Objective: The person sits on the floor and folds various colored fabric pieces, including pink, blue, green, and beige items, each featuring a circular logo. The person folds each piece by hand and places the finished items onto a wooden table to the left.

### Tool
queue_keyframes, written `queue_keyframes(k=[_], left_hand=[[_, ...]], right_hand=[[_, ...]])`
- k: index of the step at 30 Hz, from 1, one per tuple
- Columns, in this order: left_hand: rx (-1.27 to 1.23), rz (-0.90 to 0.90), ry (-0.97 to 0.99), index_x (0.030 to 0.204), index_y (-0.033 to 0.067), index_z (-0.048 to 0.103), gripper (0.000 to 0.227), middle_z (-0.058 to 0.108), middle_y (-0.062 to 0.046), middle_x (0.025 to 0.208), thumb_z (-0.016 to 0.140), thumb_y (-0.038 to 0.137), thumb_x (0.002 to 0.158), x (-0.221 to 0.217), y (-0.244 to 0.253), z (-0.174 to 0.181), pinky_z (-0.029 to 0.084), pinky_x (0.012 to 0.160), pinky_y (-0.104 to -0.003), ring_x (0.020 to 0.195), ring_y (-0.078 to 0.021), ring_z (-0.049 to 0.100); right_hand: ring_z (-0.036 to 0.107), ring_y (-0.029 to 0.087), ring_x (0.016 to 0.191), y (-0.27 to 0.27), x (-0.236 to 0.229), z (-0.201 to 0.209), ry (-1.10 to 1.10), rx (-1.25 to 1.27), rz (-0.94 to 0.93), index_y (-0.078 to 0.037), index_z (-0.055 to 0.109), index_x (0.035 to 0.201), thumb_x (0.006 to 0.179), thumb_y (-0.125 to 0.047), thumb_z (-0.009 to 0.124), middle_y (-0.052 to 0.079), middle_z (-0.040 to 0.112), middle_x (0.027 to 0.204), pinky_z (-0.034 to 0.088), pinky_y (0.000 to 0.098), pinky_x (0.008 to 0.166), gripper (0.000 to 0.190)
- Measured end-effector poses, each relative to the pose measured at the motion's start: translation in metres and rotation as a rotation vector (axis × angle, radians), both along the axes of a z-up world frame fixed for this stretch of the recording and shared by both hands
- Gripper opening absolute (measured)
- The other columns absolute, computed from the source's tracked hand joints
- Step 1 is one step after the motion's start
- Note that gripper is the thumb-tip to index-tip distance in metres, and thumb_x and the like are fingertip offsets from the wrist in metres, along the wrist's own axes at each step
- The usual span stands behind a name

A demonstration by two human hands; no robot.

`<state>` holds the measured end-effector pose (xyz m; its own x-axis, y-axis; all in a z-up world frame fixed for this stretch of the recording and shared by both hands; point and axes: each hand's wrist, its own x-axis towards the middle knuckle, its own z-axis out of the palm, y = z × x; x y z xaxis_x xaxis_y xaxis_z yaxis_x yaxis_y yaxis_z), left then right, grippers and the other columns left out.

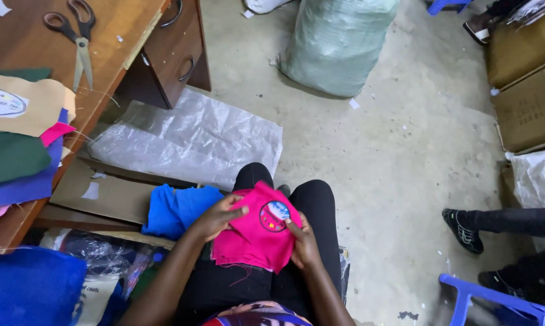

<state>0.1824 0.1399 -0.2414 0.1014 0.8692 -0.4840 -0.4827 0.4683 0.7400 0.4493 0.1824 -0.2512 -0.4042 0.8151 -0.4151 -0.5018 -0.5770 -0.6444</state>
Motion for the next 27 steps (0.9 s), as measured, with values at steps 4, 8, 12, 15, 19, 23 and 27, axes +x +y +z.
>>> queue_keyframes(k=[4,8,12,15,19,23,27], left_hand=[[0.114,0.071,-0.001,0.143,0.0,0.055,0.059,0.07,-0.021,0.114,0.075,0.002,0.087,0.016,-0.011,-0.005,0.06,0.081,-0.034,0.09,-0.0255,0.07],[0.324,0.222,0.202,0.127,-0.0024,0.071,0.033,0.072,-0.008,0.094,0.068,-0.002,0.094,0.021,-0.007,0.024,0.049,0.068,-0.024,0.074,-0.0099,0.06],[0.48,-0.035,0.629,0.124,-0.0034,0.073,0.034,0.077,-0.006,0.112,0.057,0.0,0.095,0.005,0.005,0.074,0.052,0.083,-0.028,0.088,-0.0142,0.065],[0.539,-0.218,1.067,0.109,0.0043,0.076,0.024,0.075,-0.01,0.095,0.061,0.004,0.09,0.0,0.018,0.094,0.053,0.071,-0.04,0.075,-0.0275,0.067],[0.602,-0.353,1.192,0.107,0.0049,0.076,0.026,0.072,-0.013,0.097,0.057,0.004,0.089,0.016,0.052,0.054,0.053,0.08,-0.046,0.085,-0.0341,0.068],[0.653,-0.426,1.391,0.093,0.0074,0.073,0.015,0.068,-0.013,0.093,0.058,0.006,0.089,0.035,0.073,0.013,0.049,0.085,-0.05,0.088,-0.0347,0.065],[0.865,-0.313,1.614,0.106,0.0068,0.072,0.025,0.063,-0.012,0.102,0.06,0.003,0.085,0.05,0.078,-0.025,0.036,0.097,-0.051,0.097,-0.0323,0.057]], right_hand=[[0.07,0.027,0.105,-0.014,-0.016,0.014,0.11,0.0,-0.108,0.003,0.043,0.15,0.096,0.006,0.061,0.024,0.065,0.123,0.062,0.0377,0.093,0.057],[0.066,0.025,0.118,-0.026,-0.013,0.003,0.396,0.118,0.01,-0.005,0.061,0.135,0.102,-0.015,0.062,0.015,0.069,0.129,0.05,0.0473,0.108,0.034],[0.072,0.025,0.107,-0.003,0.033,-0.042,0.541,0.039,0.239,-0.006,0.058,0.145,0.1,-0.082,0.041,0.016,0.072,0.126,0.061,0.0424,0.091,0.09],[0.065,0.008,0.075,0.001,0.02,0.043,0.131,0.089,0.316,0.012,0.049,0.152,0.097,0.0,0.053,0.02,0.072,0.118,0.047,0.0176,0.056,0.057],[0.072,0.019,0.084,-0.014,-0.005,0.025,-0.148,0.014,0.284,0.007,0.066,0.135,0.097,-0.008,0.069,0.021,0.077,0.112,0.06,0.029,0.074,0.041],[0.069,0.022,0.078,-0.011,-0.003,-0.026,-0.262,-0.05,0.154,0.01,0.069,0.122,0.102,0.001,0.062,0.021,0.075,0.103,0.06,0.0344,0.074,0.023],[0.069,0.025,0.079,-0.014,-0.005,-0.045,-0.416,-0.091,0.054,0.01,0.068,0.125,0.104,-0.001,0.06,0.022,0.075,0.103,0.059,0.0368,0.074,0.025]])
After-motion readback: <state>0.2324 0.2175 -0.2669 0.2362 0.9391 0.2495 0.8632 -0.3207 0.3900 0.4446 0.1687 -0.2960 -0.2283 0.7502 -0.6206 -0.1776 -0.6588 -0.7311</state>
